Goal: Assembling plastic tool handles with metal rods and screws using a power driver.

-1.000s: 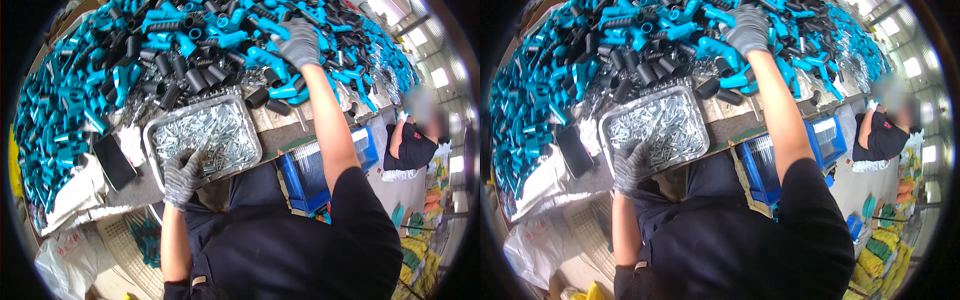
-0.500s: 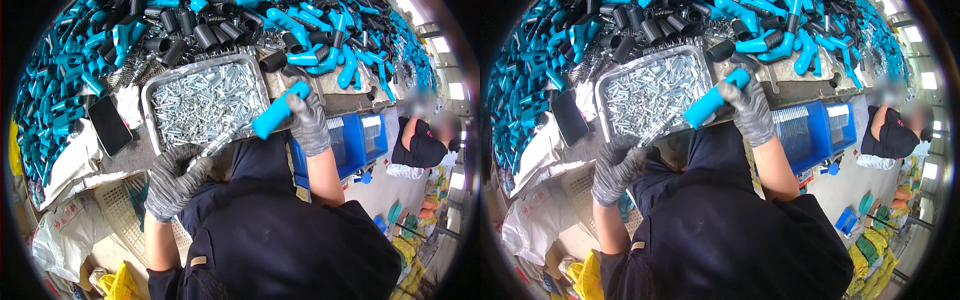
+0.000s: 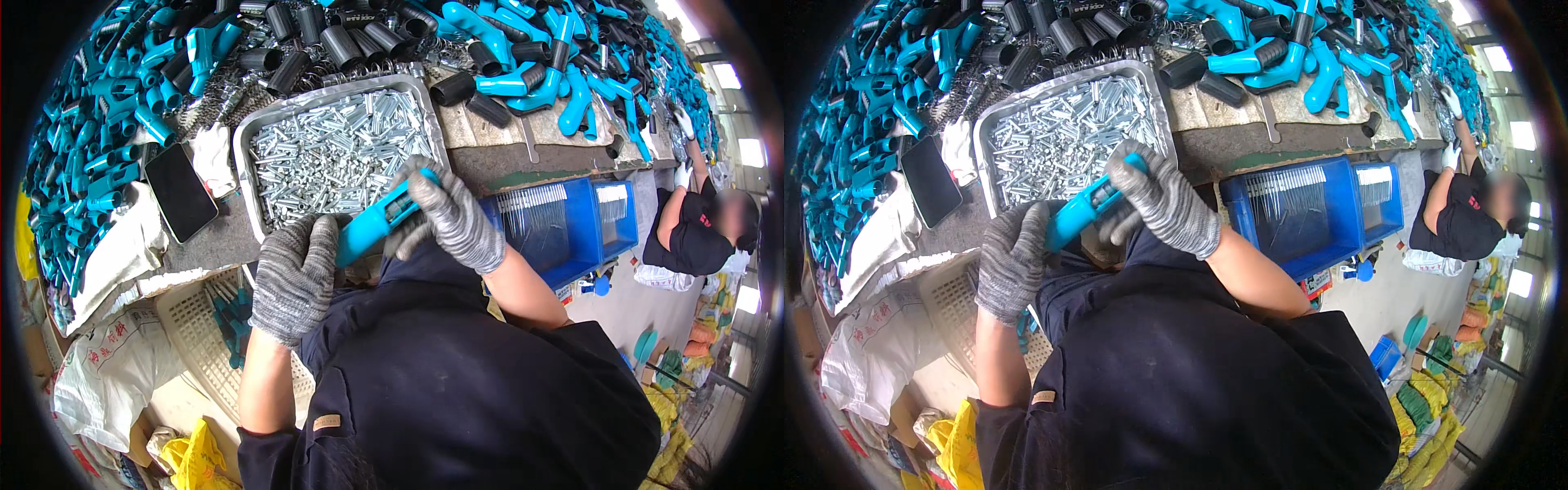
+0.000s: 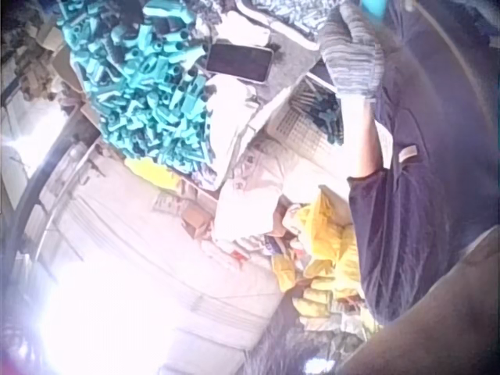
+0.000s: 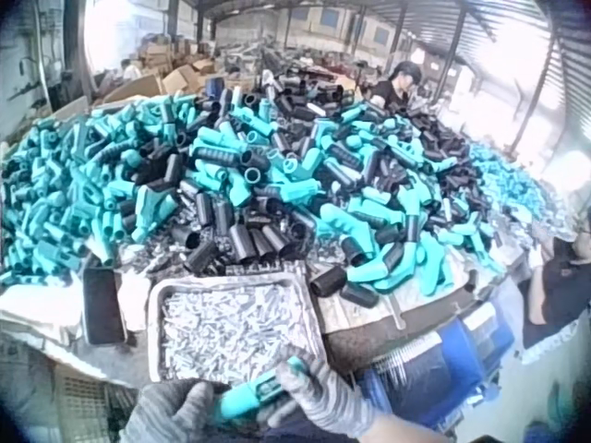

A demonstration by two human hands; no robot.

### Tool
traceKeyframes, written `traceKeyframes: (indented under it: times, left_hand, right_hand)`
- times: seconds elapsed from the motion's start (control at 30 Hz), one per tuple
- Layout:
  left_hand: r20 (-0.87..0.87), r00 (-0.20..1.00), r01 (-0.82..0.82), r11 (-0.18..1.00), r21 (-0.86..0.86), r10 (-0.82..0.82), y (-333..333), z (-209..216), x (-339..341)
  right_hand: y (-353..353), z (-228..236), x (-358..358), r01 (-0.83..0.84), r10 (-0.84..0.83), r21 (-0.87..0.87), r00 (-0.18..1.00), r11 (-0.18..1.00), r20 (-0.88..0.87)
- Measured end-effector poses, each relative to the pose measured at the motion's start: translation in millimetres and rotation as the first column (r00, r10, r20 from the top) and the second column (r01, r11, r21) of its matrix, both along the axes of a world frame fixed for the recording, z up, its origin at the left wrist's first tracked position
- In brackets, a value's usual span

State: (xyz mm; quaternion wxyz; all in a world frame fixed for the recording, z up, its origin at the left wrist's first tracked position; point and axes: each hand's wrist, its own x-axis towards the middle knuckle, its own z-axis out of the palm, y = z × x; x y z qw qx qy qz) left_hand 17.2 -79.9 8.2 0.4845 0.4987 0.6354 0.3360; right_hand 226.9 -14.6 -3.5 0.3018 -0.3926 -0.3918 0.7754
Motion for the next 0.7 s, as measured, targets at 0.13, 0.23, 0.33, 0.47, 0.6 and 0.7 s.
traceKeyframes:
  times: [0.13,0.23,0.33,0.47,0.6,0.7]
  left_hand:
    - [0.135,0.991,0.035,0.987,-0.159,-0.013,6,18,-1]
    - [0.356,0.933,0.092,0.927,-0.363,0.047,0,18,2]
    - [0.478,0.868,-0.015,0.97,-0.241,0.132,-5,0,-2]
    - [0.366,0.883,-0.222,0.949,-0.226,0.294,-5,-4,-15]
    - [0.351,0.873,-0.265,0.934,-0.241,0.338,-6,-3,-18]
    - [0.355,0.852,-0.311,0.918,-0.246,0.384,-7,-4,-19]
  right_hand:
    - [-4,-27,-2,-0.142,0.137,0.088,0.989,0.986,0.057]
    - [4,-24,-7,-0.213,0.176,0.195,0.966,0.957,0.189]
    - [20,1,-16,-0.28,0.22,0.264,0.947,0.923,0.234]
    - [59,-35,-23,-0.506,-0.319,0.781,0.72,0.366,0.616]
    - [62,-23,-42,-0.745,-0.281,0.502,0.417,0.439,0.864]
    - [64,-28,-43,-0.719,-0.291,0.527,0.439,0.453,0.85]
